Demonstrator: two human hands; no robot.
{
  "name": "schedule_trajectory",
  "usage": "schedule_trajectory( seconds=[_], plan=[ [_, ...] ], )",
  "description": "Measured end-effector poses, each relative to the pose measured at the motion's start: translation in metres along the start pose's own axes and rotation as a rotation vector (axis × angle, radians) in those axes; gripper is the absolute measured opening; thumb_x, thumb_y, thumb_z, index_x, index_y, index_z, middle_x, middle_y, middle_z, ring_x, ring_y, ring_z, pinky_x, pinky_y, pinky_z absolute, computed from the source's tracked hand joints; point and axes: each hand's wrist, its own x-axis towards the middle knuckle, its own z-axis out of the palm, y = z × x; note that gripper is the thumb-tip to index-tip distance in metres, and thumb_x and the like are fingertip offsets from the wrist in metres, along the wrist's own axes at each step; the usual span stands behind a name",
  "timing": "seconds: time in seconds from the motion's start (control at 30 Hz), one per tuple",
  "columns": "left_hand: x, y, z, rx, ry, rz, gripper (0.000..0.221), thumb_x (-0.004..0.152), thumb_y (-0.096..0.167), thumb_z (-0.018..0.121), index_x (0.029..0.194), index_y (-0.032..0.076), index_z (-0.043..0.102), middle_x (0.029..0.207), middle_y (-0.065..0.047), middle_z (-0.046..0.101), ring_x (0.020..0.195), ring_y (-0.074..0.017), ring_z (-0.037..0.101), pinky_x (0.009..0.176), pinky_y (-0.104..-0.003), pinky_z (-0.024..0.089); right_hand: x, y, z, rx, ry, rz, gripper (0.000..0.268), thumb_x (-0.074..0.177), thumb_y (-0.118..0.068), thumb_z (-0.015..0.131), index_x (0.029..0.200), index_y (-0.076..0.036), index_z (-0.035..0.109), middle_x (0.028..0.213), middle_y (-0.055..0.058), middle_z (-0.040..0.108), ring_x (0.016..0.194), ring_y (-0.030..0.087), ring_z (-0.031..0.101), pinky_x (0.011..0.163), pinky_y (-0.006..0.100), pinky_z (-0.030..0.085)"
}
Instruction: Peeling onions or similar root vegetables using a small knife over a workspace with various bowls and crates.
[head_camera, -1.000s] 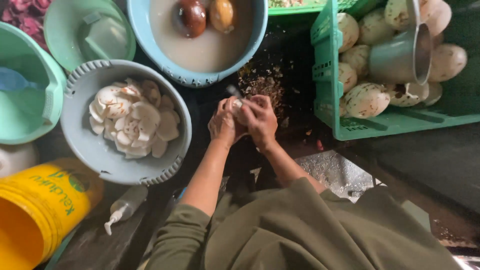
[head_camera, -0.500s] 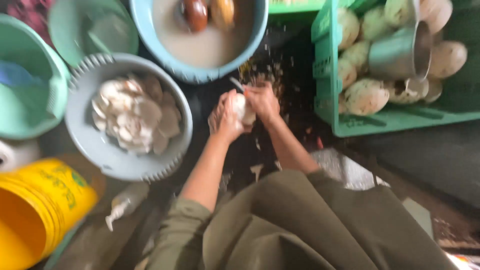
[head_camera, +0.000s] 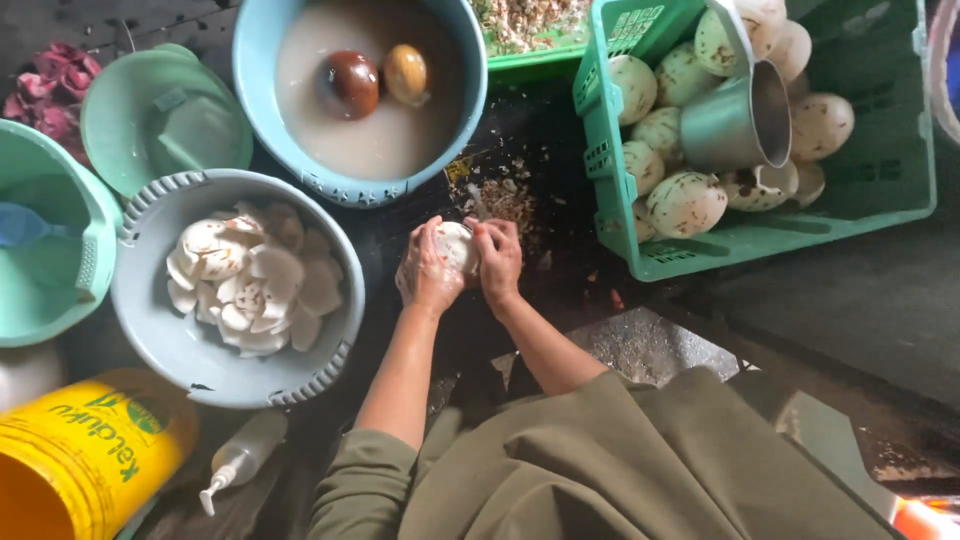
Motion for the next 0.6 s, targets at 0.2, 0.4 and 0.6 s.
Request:
schedule_trajectory(
  seconds=[0.2,0.4,0.6],
  plan=[
    [0.014,-0.021,0.026,-0.209,0.138,0.125,0.115,0.037,0.026,0.088,0.143,0.039,0.045,0.138,0.005,0.049,0.121,-0.0281,0.062,0.101,-0.044,0.054,0.02,0.012,0.009,0.468,0.109,0.562,0.046,0.084,-0.037,0.076,0.099,0.007,0.076,0.091,0.028,0.074,0.092,0.025,0.059,0.082,0.044,0.046],
    [0.004,-0.016,0.02,-0.503,0.142,0.132,0.113,0.041,0.011,0.092,0.144,0.019,0.044,0.142,-0.017,0.04,0.132,-0.0464,0.049,0.11,-0.059,0.045,0.0,0.037,-0.014,0.429,-0.063,0.56,0.039,0.088,-0.038,0.075,0.11,-0.007,0.079,0.117,0.021,0.072,0.113,0.037,0.066,0.085,0.048,0.054],
    [0.018,0.0,0.03,0.197,0.102,0.146,0.075,0.058,0.042,0.084,0.128,0.046,0.058,0.151,0.004,0.03,0.139,-0.0313,0.04,0.087,-0.057,0.058,0.024,0.027,-0.067,0.338,-0.164,0.574,0.038,0.085,-0.044,0.075,0.108,-0.014,0.079,0.092,0.016,0.076,0.088,0.029,0.074,0.04,0.034,0.048]
  ],
)
